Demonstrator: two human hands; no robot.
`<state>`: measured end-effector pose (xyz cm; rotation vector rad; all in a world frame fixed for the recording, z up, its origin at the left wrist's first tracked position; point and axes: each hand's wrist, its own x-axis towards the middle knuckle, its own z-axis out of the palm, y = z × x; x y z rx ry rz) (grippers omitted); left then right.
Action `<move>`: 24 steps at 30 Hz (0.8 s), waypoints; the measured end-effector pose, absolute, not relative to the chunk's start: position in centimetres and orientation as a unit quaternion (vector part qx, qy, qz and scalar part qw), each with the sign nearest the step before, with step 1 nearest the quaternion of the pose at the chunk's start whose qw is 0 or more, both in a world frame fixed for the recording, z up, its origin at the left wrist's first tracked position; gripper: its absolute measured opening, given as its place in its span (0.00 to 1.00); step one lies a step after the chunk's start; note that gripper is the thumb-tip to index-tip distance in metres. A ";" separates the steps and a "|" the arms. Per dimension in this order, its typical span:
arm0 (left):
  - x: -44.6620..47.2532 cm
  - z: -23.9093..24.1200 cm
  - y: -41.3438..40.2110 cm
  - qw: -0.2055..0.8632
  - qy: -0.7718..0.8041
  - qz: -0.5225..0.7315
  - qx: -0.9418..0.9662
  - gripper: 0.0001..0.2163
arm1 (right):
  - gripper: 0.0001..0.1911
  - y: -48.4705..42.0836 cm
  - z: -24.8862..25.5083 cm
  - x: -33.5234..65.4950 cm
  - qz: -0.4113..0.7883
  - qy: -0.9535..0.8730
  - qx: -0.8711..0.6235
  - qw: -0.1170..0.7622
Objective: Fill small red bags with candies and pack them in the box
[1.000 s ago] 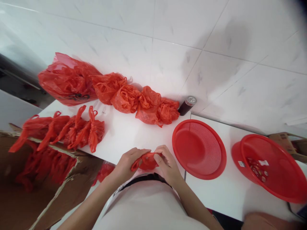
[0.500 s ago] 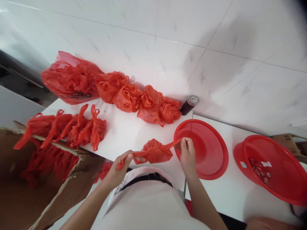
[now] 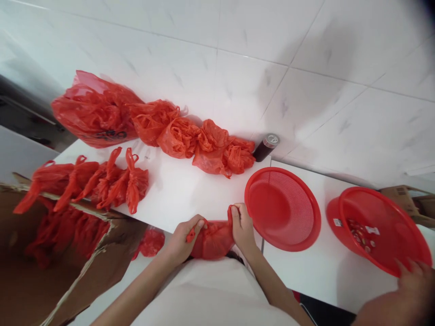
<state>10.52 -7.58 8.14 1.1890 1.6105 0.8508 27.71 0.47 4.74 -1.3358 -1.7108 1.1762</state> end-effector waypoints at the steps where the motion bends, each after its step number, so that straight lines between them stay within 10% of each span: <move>1: 10.5 7.8 -7.4 0.463 0.663 0.332 0.486 0.17 | 0.14 0.8 4.8 27.7 0.446 -0.648 -0.517 0.336; 24: 10.4 5.2 -8.8 0.497 0.691 0.245 0.464 0.18 | 0.18 0.0 1.2 30.7 0.357 -0.622 -0.622 0.316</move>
